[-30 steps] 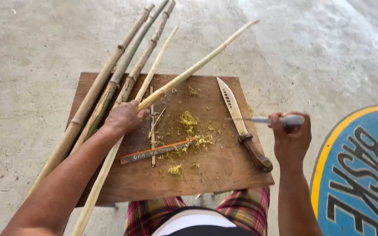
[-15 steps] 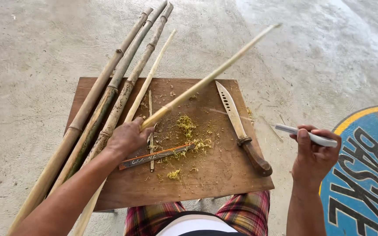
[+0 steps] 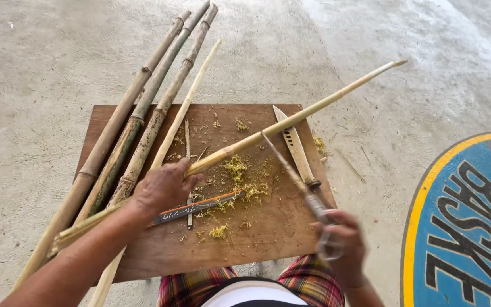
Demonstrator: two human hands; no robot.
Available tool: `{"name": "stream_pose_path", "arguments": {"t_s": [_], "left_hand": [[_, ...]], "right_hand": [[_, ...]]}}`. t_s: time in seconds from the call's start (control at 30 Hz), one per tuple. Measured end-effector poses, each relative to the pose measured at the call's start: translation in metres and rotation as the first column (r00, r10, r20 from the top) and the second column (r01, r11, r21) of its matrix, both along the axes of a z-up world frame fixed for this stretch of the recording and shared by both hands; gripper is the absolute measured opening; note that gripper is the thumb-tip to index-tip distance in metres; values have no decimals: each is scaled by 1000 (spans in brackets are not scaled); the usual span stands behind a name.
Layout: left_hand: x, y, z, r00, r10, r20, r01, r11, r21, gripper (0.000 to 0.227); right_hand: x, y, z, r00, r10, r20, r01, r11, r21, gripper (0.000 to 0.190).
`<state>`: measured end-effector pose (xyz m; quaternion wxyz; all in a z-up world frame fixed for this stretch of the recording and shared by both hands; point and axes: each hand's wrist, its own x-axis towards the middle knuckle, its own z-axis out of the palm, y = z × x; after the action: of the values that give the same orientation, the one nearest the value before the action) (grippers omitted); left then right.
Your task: Shaping, carving, and binding bamboo poles to create a handcrafted object using a machete and twine.
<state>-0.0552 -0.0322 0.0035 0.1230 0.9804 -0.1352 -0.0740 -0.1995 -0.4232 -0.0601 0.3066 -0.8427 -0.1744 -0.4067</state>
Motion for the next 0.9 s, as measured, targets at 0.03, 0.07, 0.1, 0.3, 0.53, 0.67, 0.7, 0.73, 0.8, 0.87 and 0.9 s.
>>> {"name": "stream_pose_path", "arguments": {"t_s": [0.03,0.07,0.1,0.3,0.53,0.67,0.7,0.73,0.8,0.87,0.9], "left_hand": [[2,2,3,1000,-5,-8,5,1000,5,45],[4,3,7,1000,-25,-11,25,999,31,42],[10,5,12,999,-38,-3,38,998,57,41],[26,2,53,989,-89,116,64,978,200,40],[27,2,68,986,-118,119,87,968,237,41],[27,-3,70,994,-100,49,87,971,224,40],[28,-3,75,987,-117,107,88,966,245,39],[26,-6,78,987,-117,111,87,966,245,39],[19,-12,82,993,-100,63,78,954,288,44],[12,-16,84,995,-81,66,61,961,269,43],[9,-18,86,996,-66,67,47,967,252,42]], "right_hand": [[-4,12,-5,1000,-5,-8,5,1000,5,37],[-7,25,-10,994,68,-85,-72,996,-45,39],[-4,37,-15,978,144,-152,-159,983,-91,42],[-3,41,-30,962,135,-238,-209,923,-322,41],[-39,4,-61,954,210,-216,-256,942,-216,44],[-33,23,-36,818,392,-421,-488,860,-146,47],[-21,35,-25,862,360,-356,-461,850,-256,44],[-8,46,-31,864,360,-352,-460,850,-258,44],[11,67,-44,840,281,-464,-403,896,-188,39],[28,99,-29,831,276,-482,-407,894,-189,41],[37,115,-21,823,270,-500,-407,894,-189,43]]}}
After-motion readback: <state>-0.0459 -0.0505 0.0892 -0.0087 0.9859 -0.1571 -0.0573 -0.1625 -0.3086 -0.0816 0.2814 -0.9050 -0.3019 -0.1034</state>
